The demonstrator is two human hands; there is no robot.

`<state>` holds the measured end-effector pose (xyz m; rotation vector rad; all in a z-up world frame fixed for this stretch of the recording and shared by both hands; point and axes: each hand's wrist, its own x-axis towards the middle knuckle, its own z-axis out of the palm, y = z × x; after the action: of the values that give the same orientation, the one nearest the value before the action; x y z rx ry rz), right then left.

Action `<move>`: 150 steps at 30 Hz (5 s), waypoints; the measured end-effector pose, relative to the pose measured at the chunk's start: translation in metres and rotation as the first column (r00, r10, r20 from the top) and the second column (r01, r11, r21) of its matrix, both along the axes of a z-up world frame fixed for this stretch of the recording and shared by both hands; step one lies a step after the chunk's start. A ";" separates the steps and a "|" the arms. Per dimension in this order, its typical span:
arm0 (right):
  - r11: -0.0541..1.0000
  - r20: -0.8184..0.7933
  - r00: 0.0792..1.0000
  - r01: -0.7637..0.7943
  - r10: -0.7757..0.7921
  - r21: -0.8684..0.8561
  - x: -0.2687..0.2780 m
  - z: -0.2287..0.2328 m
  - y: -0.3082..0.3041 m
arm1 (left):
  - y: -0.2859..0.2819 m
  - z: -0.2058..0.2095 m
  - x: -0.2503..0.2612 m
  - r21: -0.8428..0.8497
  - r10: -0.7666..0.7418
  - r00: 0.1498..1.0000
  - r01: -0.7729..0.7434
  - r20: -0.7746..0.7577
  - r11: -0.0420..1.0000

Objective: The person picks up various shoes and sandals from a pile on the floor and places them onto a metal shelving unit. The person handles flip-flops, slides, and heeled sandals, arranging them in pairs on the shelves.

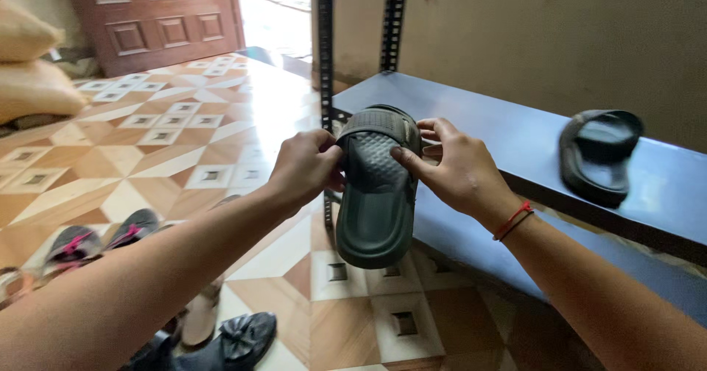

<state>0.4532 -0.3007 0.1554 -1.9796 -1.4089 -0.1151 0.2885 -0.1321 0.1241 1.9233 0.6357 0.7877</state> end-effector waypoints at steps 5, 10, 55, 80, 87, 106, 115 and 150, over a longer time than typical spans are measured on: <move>0.995 -0.028 0.996 0.082 -0.081 0.057 0.031 0.018 -0.038 | -0.027 0.016 0.052 -0.031 -0.085 0.995 0.087 0.046 0.996; 0.984 -0.084 0.984 0.163 -0.156 0.078 0.068 0.029 -0.072 | -0.059 0.031 0.106 0.013 -0.098 0.995 0.098 0.009 0.995; 0.787 -0.456 0.770 0.580 -0.446 0.212 0.330 0.019 -0.271 | -0.250 0.044 0.439 0.433 -0.235 0.969 0.243 -0.074 0.868; 0.618 0.306 0.566 0.780 -0.765 0.102 0.357 -0.015 -0.265 | -0.209 0.020 0.450 0.856 -0.145 0.987 0.017 0.068 0.517; 0.511 0.429 0.438 0.857 -0.790 0.068 0.340 -0.012 -0.256 | -0.169 -0.003 0.419 0.528 0.070 0.968 0.070 -0.241 0.846; 0.515 0.548 0.380 0.850 -0.745 0.110 0.321 -0.011 -0.251 | -0.175 -0.011 0.409 0.467 -0.089 0.931 0.258 -0.353 0.845; 0.637 0.632 0.395 0.742 -0.667 0.209 0.290 0.015 -0.235 | -0.139 0.011 0.371 0.463 -0.066 0.986 0.132 -0.156 0.876; 0.989 0.786 0.600 0.090 -0.151 0.121 0.062 -0.028 -0.014 | 0.006 0.017 0.036 0.780 -0.202 0.979 0.157 -0.040 0.606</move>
<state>0.5155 -0.3143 0.1270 -2.0393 -1.7392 -1.2441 0.3240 -0.1257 0.1411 2.6937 0.0074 1.0917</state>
